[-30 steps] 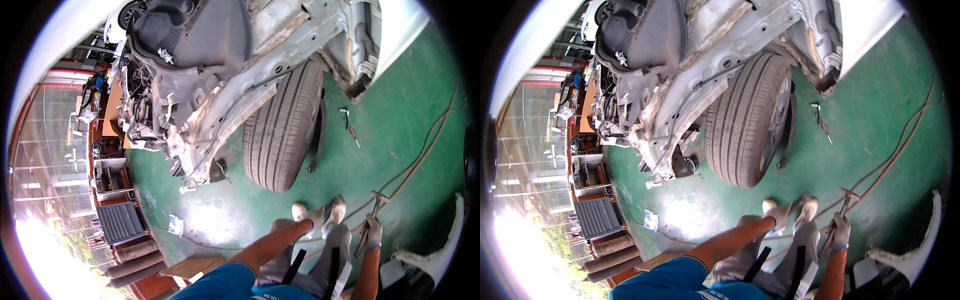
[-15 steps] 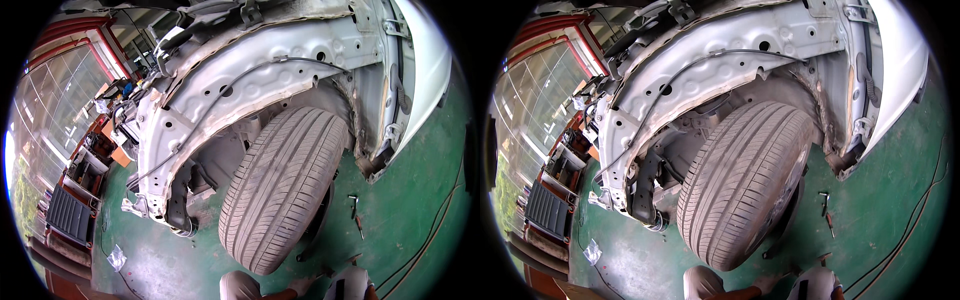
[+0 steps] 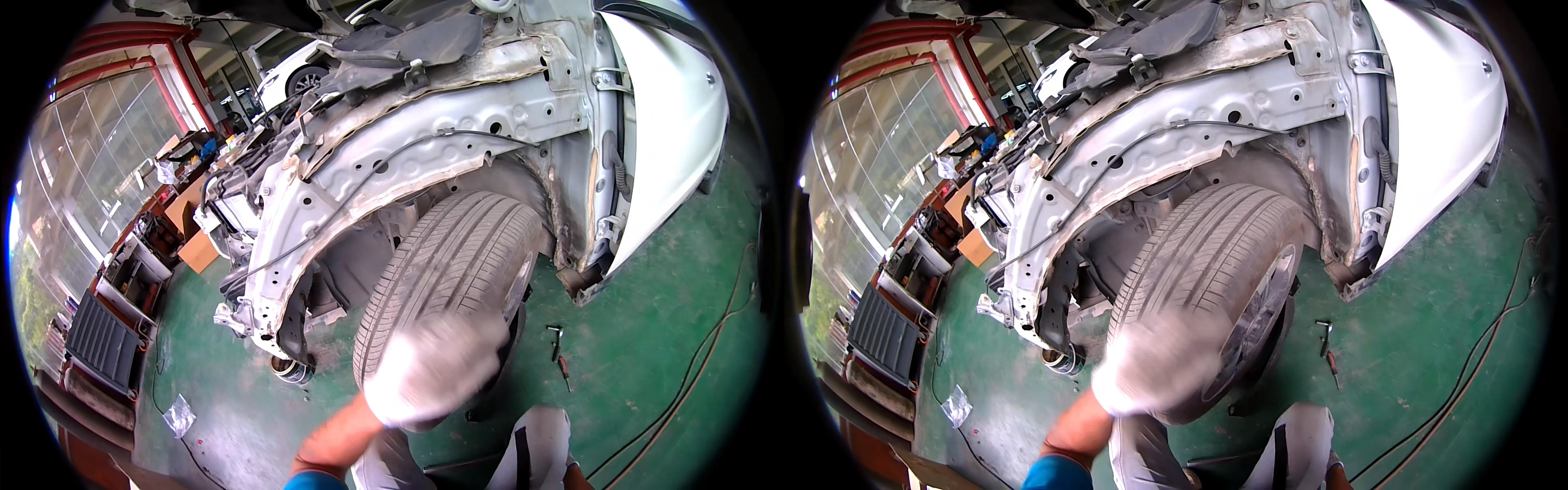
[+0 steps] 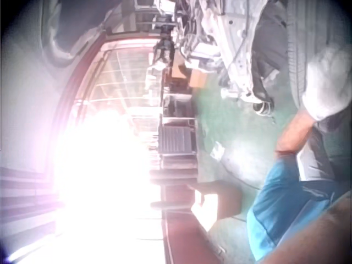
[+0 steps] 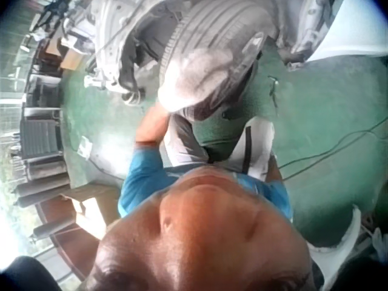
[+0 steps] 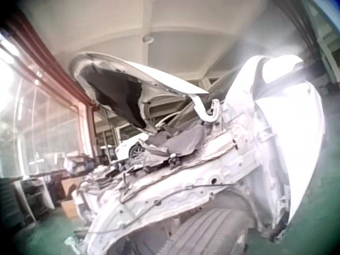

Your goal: The person uses a hammer and a metal chisel to repeatedly strike and pry at the front frame and wheel well area of a white car. The task involves manual force to adjust or remove parts of the vehicle's body structure.

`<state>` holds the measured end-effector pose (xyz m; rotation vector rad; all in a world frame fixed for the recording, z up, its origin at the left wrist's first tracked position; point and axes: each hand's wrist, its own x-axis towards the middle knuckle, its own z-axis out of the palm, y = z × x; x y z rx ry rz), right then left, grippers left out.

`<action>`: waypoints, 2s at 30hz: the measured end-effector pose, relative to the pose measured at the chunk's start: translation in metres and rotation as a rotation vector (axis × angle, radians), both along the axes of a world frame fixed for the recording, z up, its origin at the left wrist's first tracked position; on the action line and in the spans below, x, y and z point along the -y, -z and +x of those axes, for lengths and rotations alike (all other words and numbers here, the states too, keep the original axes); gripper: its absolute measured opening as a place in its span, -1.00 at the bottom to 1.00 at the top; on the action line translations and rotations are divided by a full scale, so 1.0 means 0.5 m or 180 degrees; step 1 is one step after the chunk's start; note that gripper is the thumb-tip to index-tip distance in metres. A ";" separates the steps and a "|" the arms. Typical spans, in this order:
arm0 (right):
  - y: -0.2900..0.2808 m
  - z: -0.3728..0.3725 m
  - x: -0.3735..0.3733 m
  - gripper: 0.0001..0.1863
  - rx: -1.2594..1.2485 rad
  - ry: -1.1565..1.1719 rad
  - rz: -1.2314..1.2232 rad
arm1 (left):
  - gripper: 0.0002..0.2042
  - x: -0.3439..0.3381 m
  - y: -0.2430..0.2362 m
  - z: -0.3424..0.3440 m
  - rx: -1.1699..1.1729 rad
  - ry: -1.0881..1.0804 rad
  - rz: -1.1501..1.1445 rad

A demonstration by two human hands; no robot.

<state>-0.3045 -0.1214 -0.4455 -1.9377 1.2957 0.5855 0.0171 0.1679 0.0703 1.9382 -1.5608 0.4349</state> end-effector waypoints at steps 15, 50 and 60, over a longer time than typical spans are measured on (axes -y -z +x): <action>-0.695 0.234 0.085 -0.77 0.3945 0.0403 -0.0760 | -0.78 0.112 -0.340 0.331 0.2755 -0.2360 -0.1013; -1.289 0.637 -0.087 -0.60 0.4320 -0.1453 -0.2972 | -0.69 0.117 -0.369 0.357 0.2440 -0.2315 -0.0695; -1.317 0.563 -0.140 -0.74 0.6253 -0.0941 -0.2197 | -0.80 0.117 -0.367 0.365 0.2592 -0.2142 -0.0883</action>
